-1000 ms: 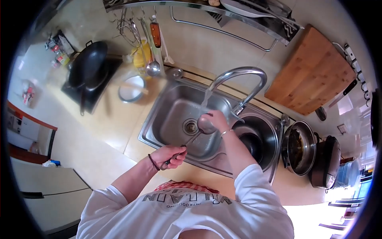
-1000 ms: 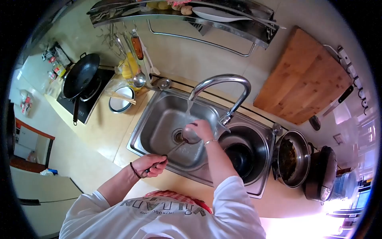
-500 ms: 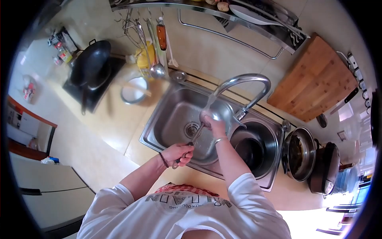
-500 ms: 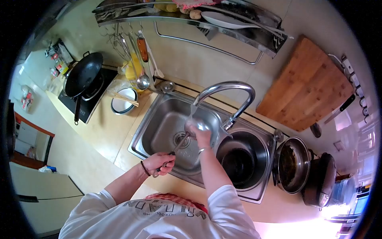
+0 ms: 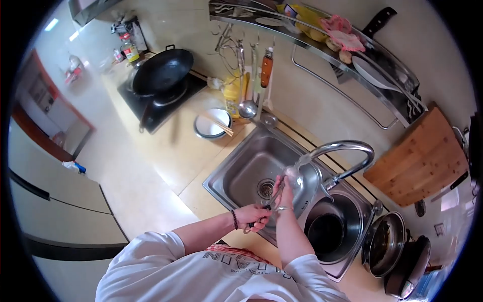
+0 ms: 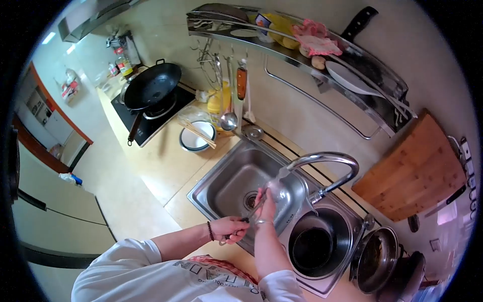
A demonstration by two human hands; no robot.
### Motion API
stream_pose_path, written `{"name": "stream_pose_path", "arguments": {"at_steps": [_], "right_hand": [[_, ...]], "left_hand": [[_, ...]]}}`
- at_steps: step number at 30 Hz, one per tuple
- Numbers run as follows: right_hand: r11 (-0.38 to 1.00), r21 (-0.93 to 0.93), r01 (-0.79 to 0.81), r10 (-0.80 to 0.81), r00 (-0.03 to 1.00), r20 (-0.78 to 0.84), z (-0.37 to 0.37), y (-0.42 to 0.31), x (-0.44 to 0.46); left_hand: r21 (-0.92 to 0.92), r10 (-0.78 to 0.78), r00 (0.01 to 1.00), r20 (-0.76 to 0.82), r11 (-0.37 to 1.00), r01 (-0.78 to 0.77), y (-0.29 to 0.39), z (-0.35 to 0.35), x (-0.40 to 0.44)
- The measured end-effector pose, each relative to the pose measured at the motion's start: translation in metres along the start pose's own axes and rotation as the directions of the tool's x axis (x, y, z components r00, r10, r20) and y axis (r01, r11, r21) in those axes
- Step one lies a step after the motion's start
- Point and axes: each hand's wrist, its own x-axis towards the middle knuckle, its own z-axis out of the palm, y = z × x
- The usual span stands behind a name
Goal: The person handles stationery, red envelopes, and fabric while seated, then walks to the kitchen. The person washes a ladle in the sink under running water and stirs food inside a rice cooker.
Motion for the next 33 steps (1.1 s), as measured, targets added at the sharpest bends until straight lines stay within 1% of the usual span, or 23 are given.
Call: {"name": "stream_pose_path", "arguments": {"at_steps": [2,4,5,6,7,8,10,13,14,16,17,19,20,21,22,23,24,26,27,28,30,31,33], "right_hand": [[0.995,-0.022,-0.093,0.094,0.994,0.05,-0.003,-0.011,-0.001],[0.771,-0.635,0.042,-0.172,0.974,-0.145,0.013,-0.032,-0.027],[0.766,-0.641,0.043,-0.167,0.977,-0.134,0.014,-0.044,-0.025],[0.345,-0.901,0.264,-0.333,0.932,0.146,0.013,-0.058,-0.024],[-0.17,-0.89,0.423,-0.335,0.824,0.456,0.01,-0.066,-0.023],[-0.172,-0.889,0.425,-0.328,0.826,0.459,0.015,-0.069,-0.027],[-0.443,-0.718,0.537,-0.173,0.734,0.657,0.03,-0.077,-0.031],[-0.499,-0.632,0.593,0.015,0.735,0.678,0.049,-0.09,-0.036],[-0.498,-0.631,0.595,0.017,0.734,0.679,0.046,-0.091,-0.032],[-0.24,-0.78,0.578,-0.019,0.801,0.599,0.037,-0.092,-0.022],[-0.245,-0.777,0.58,-0.017,0.799,0.602,0.033,-0.09,-0.023],[-0.109,-0.847,0.52,-0.305,0.794,0.527,0.023,-0.077,-0.024],[-0.109,-0.843,0.527,-0.298,0.791,0.534,0.018,-0.066,-0.022],[0.293,-0.837,0.461,-0.46,0.836,0.299,0.012,-0.052,-0.019],[0.65,-0.654,0.387,-0.502,0.865,0.013,0.006,-0.038,-0.016],[0.753,-0.498,0.43,-0.519,0.853,-0.049,0.012,-0.025,-0.021],[0.753,-0.5,0.428,-0.517,0.855,-0.048,0.016,-0.016,-0.022],[0.992,0.014,0.127,-0.125,0.988,-0.085,0.024,-0.005,-0.024],[0.991,0.131,0.028,-0.028,1.0,-0.002,0.028,-0.004,-0.027],[0.991,0.13,0.027,-0.028,1.0,0.002,0.023,-0.006,-0.021],[0.96,0.158,-0.231,0.206,0.965,0.16,0.019,-0.01,-0.017],[0.96,0.157,-0.231,0.206,0.965,0.16,0.016,-0.009,-0.017],[0.883,-0.38,-0.277,0.247,0.961,-0.126,0.048,-0.016,-0.056]], "left_hand": [[0.106,0.047,0.998,-0.043,0.993,-0.043,-0.002,-0.004,-0.005],[0.082,0.018,0.999,-0.045,0.997,-0.014,0.003,-0.016,-0.014],[0.095,-0.026,0.998,-0.053,0.995,0.03,0.006,-0.02,-0.02],[0.105,-0.072,0.996,-0.061,0.991,0.078,0.006,-0.022,-0.025],[0.114,-0.07,0.996,-0.062,0.99,0.077,0.004,-0.025,-0.026],[0.108,-0.066,0.996,-0.065,0.991,0.073,0.003,-0.026,-0.03],[0.173,-0.123,0.992,-0.011,0.977,0.123,0.008,-0.023,-0.036],[0.039,-0.114,0.992,0.058,0.993,0.112,0.004,-0.019,-0.036],[0.038,-0.112,0.992,0.056,0.993,0.11,0.004,-0.018,-0.037],[-0.011,-0.098,0.987,0.128,0.995,0.1,0.005,-0.015,-0.037],[-0.012,-0.092,0.987,0.13,0.995,0.094,0.004,-0.013,-0.035],[-0.087,-0.033,0.998,0.058,0.996,0.038,-0.001,-0.009,-0.031],[-0.089,-0.024,0.998,0.053,0.996,0.029,-0.004,-0.009,-0.028],[-0.087,-0.011,0.998,0.066,0.996,0.017,-0.009,-0.01,-0.024],[-0.084,0.002,0.997,0.081,0.996,0.005,-0.013,-0.011,-0.019],[-0.075,0.015,0.995,0.095,0.997,-0.008,-0.017,-0.012,-0.012],[-0.079,0.018,0.995,0.094,0.997,-0.01,-0.017,-0.008,-0.011],[0.038,0.043,0.999,0.018,0.998,-0.043,-0.015,0.0,-0.01],[0.081,0.039,0.999,0.008,0.996,-0.04,-0.014,0.0,-0.009],[0.082,0.044,0.999,0.008,0.996,-0.044,-0.013,0.0,-0.009],[0.224,0.096,0.992,-0.083,0.972,-0.075,-0.013,0.001,-0.009],[0.224,0.097,0.992,-0.083,0.972,-0.076,-0.011,-0.001,-0.01],[0.366,0.163,0.971,-0.175,0.926,-0.089,-0.007,-0.009,-0.01]]}}
